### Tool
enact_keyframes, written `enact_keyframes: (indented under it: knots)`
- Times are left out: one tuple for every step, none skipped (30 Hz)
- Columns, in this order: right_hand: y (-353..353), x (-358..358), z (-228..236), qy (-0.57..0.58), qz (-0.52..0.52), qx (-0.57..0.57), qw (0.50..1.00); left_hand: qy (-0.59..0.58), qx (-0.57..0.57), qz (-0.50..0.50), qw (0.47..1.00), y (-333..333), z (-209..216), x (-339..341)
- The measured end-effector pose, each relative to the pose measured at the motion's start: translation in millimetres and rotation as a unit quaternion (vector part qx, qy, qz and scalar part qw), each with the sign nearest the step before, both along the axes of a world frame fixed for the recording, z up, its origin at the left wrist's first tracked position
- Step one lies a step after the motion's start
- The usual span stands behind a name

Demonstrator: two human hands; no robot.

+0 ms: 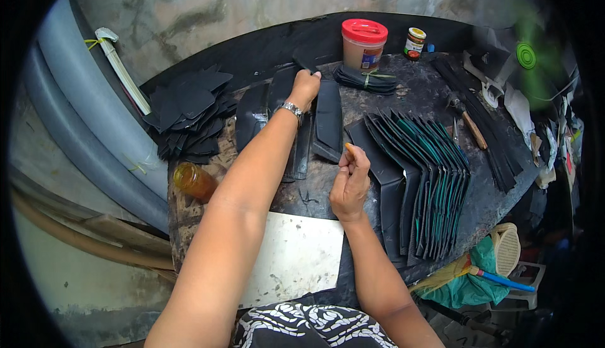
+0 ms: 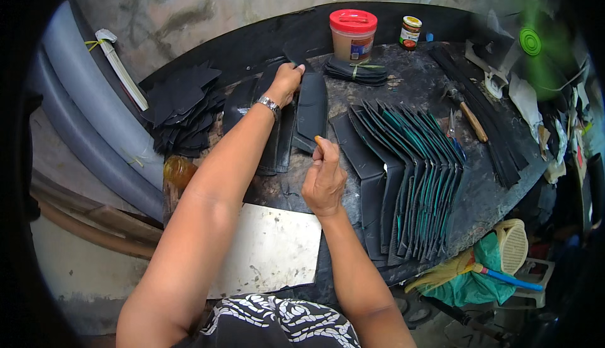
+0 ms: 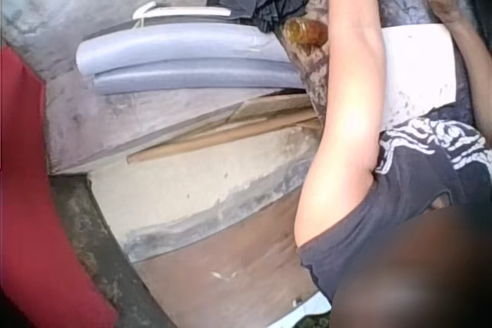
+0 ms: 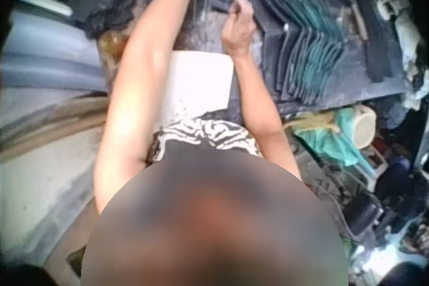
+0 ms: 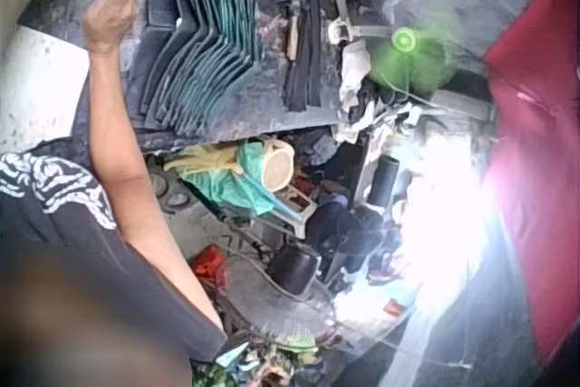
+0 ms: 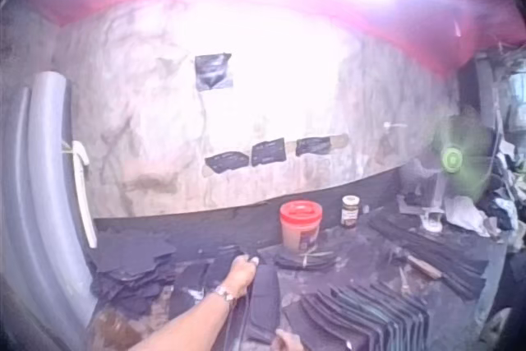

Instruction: The person repeatedly applies a yellowish adhesive from a small jar onto the edges of black leather pieces using a small brush. They work on multiple pieces one at a time, spreading the glue along seams and edges, then placing each treated piece on the table.

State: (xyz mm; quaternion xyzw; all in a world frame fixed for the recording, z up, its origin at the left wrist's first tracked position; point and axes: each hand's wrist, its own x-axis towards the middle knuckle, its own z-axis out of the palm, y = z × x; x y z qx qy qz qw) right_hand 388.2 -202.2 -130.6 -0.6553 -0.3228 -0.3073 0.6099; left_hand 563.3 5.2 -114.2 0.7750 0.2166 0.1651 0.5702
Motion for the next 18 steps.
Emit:
enact_keyframes:
  knots:
    - [0.8, 0.1, -0.6, 0.005, -0.006, -0.006, 1.0, -0.01, 0.022, -0.035, 0.999, 5.8, 2.9, -2.2]
    - [0.9, -0.1, -0.8, 0.007, -0.009, -0.007, 1.0, -0.009, 0.084, -0.028, 0.996, 12.1, 9.4, -5.5]
    - [0.7, 0.2, -0.9, 0.015, -0.009, -0.006, 1.0, -0.007, 0.145, -0.022, 0.989, 19.1, 18.6, -10.7]
    - [0.6, 0.6, -0.6, 0.011, -0.017, -0.015, 1.0, -0.004, 0.207, -0.017, 0.978, 25.3, 29.0, -18.1]
    - [0.4, 1.1, -0.1, 0.011, -0.022, -0.023, 0.999, -0.005, 0.269, -0.004, 0.963, 33.0, 40.4, -29.3]
    - [0.1, 1.8, 0.5, 0.016, -0.025, -0.028, 0.999, -0.014, 0.372, -0.009, 0.928, 41.0, 51.7, -43.6]
    - [0.2, 1.3, 1.1, 0.014, -0.03, -0.038, 0.999, 0.052, 0.393, -0.004, 0.918, 47.9, 63.5, -56.9]
    - [0.2, 1.0, 1.7, 0.015, -0.031, -0.043, 0.998, 0.118, 0.414, 0.003, 0.903, 54.7, 75.1, -69.7]
    - [0.2, 0.4, 2.3, 0.015, -0.028, -0.047, 0.998, 0.168, 0.43, 0.018, 0.887, 61.0, 84.2, -83.7]
    - [0.5, -0.2, 2.9, 0.024, -0.03, -0.051, 0.998, 0.219, 0.445, 0.033, 0.867, 66.2, 90.9, -97.0]
    - [0.4, -1.1, 3.3, 0.032, -0.028, -0.055, 0.998, 0.268, 0.421, 0.034, 0.866, 71.3, 95.6, -109.5]
    - [0.5, -2.2, 3.8, 0.039, -0.023, -0.054, 0.998, 0.316, 0.394, 0.036, 0.862, 76.0, 97.3, -121.4]
    - [0.6, -2.8, 4.2, 0.043, -0.025, -0.059, 0.997, 0.351, 0.377, 0.027, 0.857, 80.8, 97.2, -130.9]
    - [0.5, -3.7, 4.7, 0.044, -0.023, -0.06, 0.997, 0.346, 0.286, 0.044, 0.892, 83.2, 92.6, -138.6]
    - [0.7, -4.5, 5.1, 0.053, -0.018, -0.061, 0.997, 0.334, 0.196, 0.069, 0.92, 85.5, 85.0, -146.1]
    - [0.6, -4.9, 5.5, 0.052, -0.018, -0.066, 0.996, 0.316, 0.104, 0.093, 0.938, 87.9, 76.6, -152.1]
    - [0.8, -5.3, 5.9, 0.059, -0.017, -0.071, 0.996, 0.247, 0.085, 0.093, 0.961, 91.2, 67.7, -158.6]
    - [0.7, -5.5, 6.2, 0.069, -0.016, -0.073, 0.995, 0.217, 0.052, 0.096, 0.97, 94.8, 60.3, -162.2]
